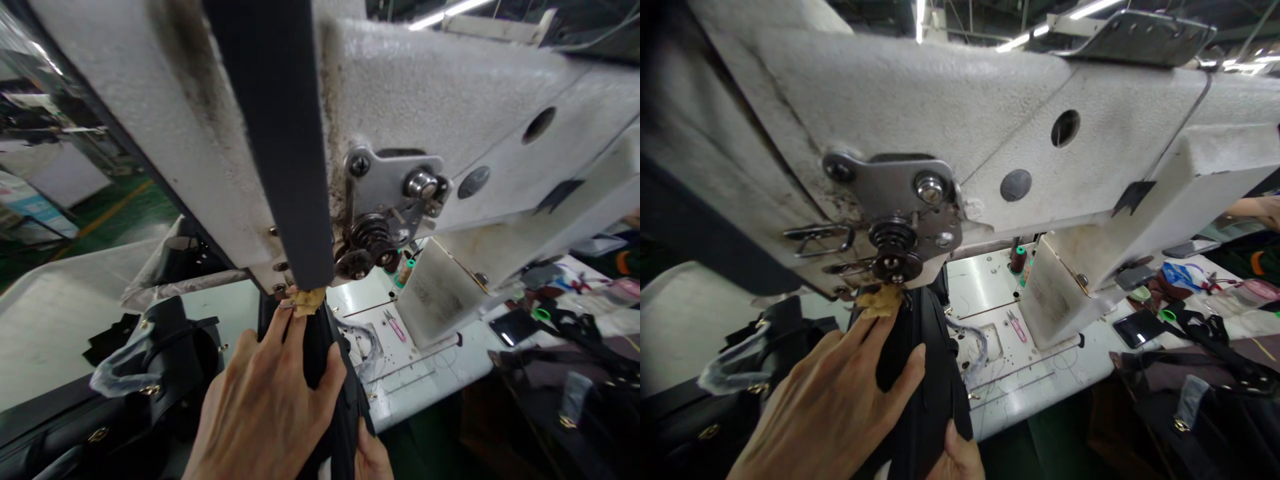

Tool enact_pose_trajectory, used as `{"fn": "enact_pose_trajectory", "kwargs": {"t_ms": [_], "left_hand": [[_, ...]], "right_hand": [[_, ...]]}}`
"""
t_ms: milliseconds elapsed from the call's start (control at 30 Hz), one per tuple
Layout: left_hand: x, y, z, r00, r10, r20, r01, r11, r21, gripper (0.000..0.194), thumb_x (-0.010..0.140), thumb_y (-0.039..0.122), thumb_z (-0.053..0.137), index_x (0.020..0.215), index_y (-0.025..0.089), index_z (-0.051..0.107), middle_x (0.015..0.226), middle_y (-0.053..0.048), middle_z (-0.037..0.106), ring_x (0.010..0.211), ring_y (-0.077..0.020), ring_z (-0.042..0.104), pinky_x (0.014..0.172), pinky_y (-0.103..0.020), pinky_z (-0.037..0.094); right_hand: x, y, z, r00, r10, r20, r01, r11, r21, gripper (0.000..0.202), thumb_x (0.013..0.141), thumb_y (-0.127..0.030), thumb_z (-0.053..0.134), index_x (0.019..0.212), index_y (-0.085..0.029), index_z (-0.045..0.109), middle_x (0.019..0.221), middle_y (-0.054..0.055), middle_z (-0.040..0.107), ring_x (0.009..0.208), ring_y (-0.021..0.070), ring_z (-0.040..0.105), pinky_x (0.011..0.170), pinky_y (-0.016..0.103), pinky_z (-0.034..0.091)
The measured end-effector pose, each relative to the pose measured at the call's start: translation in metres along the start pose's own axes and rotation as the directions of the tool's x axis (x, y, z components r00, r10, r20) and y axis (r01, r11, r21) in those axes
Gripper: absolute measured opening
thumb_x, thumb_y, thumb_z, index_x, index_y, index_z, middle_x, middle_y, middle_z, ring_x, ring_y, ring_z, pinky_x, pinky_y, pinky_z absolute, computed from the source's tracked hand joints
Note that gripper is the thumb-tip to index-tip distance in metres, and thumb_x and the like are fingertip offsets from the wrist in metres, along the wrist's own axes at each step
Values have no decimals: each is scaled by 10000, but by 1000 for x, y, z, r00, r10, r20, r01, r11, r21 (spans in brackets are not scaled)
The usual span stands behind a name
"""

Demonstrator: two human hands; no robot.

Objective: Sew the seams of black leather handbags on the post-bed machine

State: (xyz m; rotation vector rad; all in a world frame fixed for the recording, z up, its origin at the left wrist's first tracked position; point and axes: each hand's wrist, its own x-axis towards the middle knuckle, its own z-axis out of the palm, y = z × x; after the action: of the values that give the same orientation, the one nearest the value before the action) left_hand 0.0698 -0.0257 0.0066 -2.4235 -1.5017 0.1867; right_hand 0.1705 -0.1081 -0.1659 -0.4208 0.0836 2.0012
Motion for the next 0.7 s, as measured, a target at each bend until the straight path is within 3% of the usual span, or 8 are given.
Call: {"fn": "enact_pose_trajectory", "kwargs": {"t_ms": [233, 433, 600, 700], "left_hand": [[13, -5, -10, 967, -152, 206, 184, 972, -147, 429, 968, 273, 309, 1150, 295, 697, 1120, -115, 666, 919, -334, 639, 783, -497, 558], [20, -9, -7, 945, -263, 196, 308, 918, -250, 409, 979, 425, 348, 1115, 237, 684, 1033, -117, 672, 917, -322, 632, 796, -462, 545], [24, -13, -5, 960, -235, 156, 264, 941, -209, 380, 945, 351, 403, 1163, 228, 689, 1093, -138, 690, 925, -328, 648, 808, -475, 538], [28, -17, -9, 967, -152, 203, 179, 977, -120, 409, 895, 236, 432, 1210, 231, 693, 1046, -156, 708, 921, -353, 667, 767, -472, 541]], "right_hand": [[7, -2, 8, 1000, -11, 21, 10, 998, 60, 547, 698, -490, 874, 1163, -227, 758, 1163, 83, 776, 1160, 326, 684, 1002, 493, 535], [12, 1, 5, 1000, -2, 23, 0, 997, 80, 410, 728, -502, 852, 1034, -234, 801, 1258, 77, 743, 1227, 312, 649, 1052, 490, 508], [16, 0, 4, 999, -3, 36, 0, 998, 64, 368, 767, -499, 821, 1036, -249, 805, 1145, 66, 785, 1293, 303, 612, 1103, 499, 471], [20, 1, 4, 999, -18, 44, 14, 998, 69, 403, 783, -499, 802, 1089, -236, 791, 1123, 68, 791, 1338, 293, 579, 1127, 497, 449]]}}
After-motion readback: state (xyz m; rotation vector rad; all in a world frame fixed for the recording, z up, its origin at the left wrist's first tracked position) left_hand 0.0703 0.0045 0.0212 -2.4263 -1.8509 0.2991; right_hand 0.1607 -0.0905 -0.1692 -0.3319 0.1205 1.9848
